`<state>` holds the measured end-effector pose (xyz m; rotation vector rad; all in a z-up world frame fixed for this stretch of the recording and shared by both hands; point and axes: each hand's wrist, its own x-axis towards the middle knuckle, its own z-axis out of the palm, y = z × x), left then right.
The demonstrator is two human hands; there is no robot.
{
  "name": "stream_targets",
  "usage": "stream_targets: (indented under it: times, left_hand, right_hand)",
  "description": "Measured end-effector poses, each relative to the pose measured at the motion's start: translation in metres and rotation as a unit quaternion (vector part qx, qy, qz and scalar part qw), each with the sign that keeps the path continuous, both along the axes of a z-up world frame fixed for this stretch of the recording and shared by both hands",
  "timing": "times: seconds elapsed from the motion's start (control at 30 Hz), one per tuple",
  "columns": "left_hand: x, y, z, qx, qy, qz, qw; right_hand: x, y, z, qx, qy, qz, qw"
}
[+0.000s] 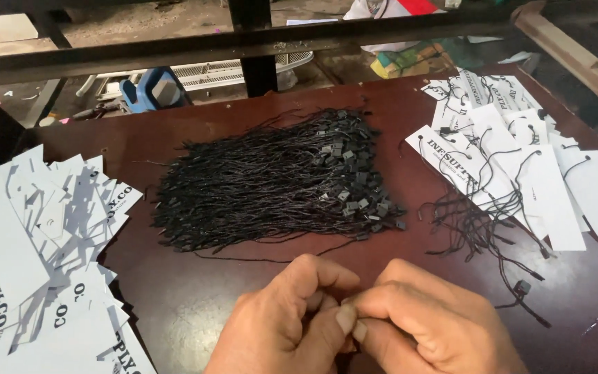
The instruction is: Attaching paper brand tags to black string fasteners by threading the string through a hole and snapping the plastic ends together.
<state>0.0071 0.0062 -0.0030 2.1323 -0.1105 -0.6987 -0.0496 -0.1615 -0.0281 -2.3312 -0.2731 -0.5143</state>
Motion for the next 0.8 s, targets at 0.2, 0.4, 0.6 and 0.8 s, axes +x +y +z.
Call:
stream_targets:
  times: [0.2,0.4,0.6,0.8]
  left_hand:
    - [-0.003,-0.005,0.005,-0.010,0.041,0.090,0.995]
    - [-0.011,0.001,-0.012,-0.113,-0.098,0.055,0.987]
    - [-0.014,0.002,-0.009,-0.086,-0.132,0.019,0.987]
    - [-0.014,0.004,-0.014,-0.098,-0.202,-0.023,0.974]
  right_hand:
    - [0.001,-0.014,-0.009,-0.014,0.030,0.036,0.999]
    - [-0.005,-0.002,-0.004,0.027,0.001,0.024,0.999]
    - [-0.002,-0.008,-0.003,0.014,0.012,0.051,0.999]
    - [-0.001,-0.010,0.000,0.029,0.035,0.070,0.996]
